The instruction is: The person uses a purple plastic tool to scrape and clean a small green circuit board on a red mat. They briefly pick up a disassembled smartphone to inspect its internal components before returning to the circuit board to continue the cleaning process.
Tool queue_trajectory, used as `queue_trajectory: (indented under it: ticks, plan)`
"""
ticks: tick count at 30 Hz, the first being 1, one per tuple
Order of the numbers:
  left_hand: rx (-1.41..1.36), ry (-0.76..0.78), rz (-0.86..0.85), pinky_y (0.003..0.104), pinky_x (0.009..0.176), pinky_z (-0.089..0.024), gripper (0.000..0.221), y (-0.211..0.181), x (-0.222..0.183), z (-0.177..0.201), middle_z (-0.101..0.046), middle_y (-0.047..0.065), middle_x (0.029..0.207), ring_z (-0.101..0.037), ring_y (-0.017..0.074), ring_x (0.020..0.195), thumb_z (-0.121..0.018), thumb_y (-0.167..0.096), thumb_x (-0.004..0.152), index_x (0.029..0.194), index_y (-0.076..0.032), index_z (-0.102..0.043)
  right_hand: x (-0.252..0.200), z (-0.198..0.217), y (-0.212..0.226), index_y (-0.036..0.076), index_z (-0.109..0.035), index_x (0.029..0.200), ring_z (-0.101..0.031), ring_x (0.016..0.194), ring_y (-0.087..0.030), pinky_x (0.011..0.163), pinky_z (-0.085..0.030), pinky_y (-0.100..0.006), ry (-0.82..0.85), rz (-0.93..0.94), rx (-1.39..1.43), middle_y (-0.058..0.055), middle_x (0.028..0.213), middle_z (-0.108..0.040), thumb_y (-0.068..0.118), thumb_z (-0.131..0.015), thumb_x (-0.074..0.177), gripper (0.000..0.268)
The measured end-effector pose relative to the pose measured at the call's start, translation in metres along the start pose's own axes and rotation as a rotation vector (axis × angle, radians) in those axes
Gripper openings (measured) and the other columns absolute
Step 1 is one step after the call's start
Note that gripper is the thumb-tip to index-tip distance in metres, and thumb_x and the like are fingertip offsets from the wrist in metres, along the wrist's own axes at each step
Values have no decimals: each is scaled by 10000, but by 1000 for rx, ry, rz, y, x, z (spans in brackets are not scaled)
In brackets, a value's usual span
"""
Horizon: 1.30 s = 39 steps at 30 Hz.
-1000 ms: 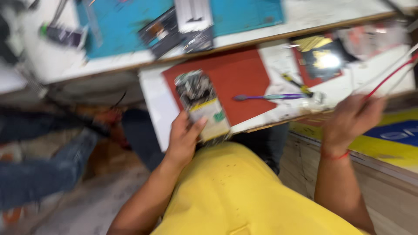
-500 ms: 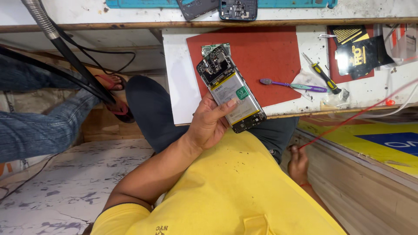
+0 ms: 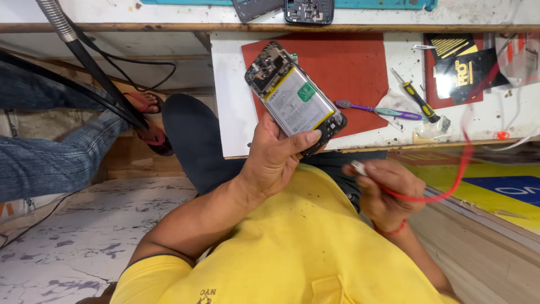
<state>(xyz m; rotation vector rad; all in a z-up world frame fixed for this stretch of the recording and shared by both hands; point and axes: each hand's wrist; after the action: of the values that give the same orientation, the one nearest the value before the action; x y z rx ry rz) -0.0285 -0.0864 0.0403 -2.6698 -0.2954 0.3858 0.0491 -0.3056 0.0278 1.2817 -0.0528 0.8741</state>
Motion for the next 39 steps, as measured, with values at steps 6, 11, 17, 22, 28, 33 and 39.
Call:
queue_trajectory:
  ticks: [6, 11, 17, 22, 28, 33, 39]
  plan:
    - [-73, -59, -116, 329, 940, -605, 361, -5, -2, -14, -704, 100, 1175, -718, 173, 1068, -710, 91, 973, 1293, -9, -576, 59, -34, 20, -31, -607, 1110, -765, 955, -270, 788, -636, -311, 61, 110, 14, -214, 1035, -733, -125, -718, 957, 210]
    - [-55, -59, -126, 332, 949, -604, 331, -3, -3, -12, -713, 99, 1160, -723, 172, 1058, -694, 96, 978, 1274, -10, -588, 60, -37, 19, -42, -647, 1084, -764, 886, -227, 766, -628, -291, 59, 41, 42, -198, 1013, -739, -122, -753, 946, 192]
    - [-10, -65, -131, 325, 950, -600, 346, 3, 0, -13, -708, 89, 1162, -719, 164, 1062, -706, 86, 965, 1268, -24, -582, 61, -33, 19, -46, -660, 1050, -751, 851, -210, 743, -615, -285, 45, 16, 21, -189, 998, -733, -122, -767, 944, 169]
    - [107, -73, -110, 356, 916, -615, 307, 7, 2, -11, -706, 102, 1143, -711, 176, 1029, -714, 48, 980, 1260, 7, -595, 66, -26, 17, -36, -661, 1012, -755, 850, -234, 719, -595, -279, 89, 72, -93, -172, 949, -733, -107, -795, 907, 184]
    - [211, -193, -168, 384, 815, -648, 317, 18, 12, -10, -698, 88, 1081, -720, 183, 951, -715, 19, 914, 1206, 3, -594, 52, -38, -18, 9, -712, 1088, -702, 869, -174, 792, -559, -308, 57, -157, -49, -119, 1002, -759, -23, -799, 834, 271]
    - [323, -328, -235, 325, 797, -594, 349, 14, 15, 7, -715, 72, 1057, -703, 157, 912, -751, 22, 852, 1177, -19, -630, 33, -28, -22, 22, -620, 1244, -709, 890, -99, 804, -594, -302, 407, -853, 434, -47, 972, -742, 88, -842, 799, 502]
    - [418, -422, -269, 286, 842, -548, 299, 22, 12, 47, -725, 59, 1075, -683, 120, 934, -774, 0, 867, 1143, -21, -662, 13, -20, 1, 70, -729, 1134, -750, 836, -198, 736, -606, -299, 435, -286, -65, -79, 977, -748, 122, -865, 841, 327]
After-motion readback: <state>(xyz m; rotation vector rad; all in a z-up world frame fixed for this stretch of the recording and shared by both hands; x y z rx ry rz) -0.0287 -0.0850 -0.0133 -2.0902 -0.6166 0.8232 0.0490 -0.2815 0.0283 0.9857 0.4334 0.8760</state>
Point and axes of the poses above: each hand's wrist, its own x-axis towards the middle knuckle, its own z-axis out of the back of the hand, y = z × x
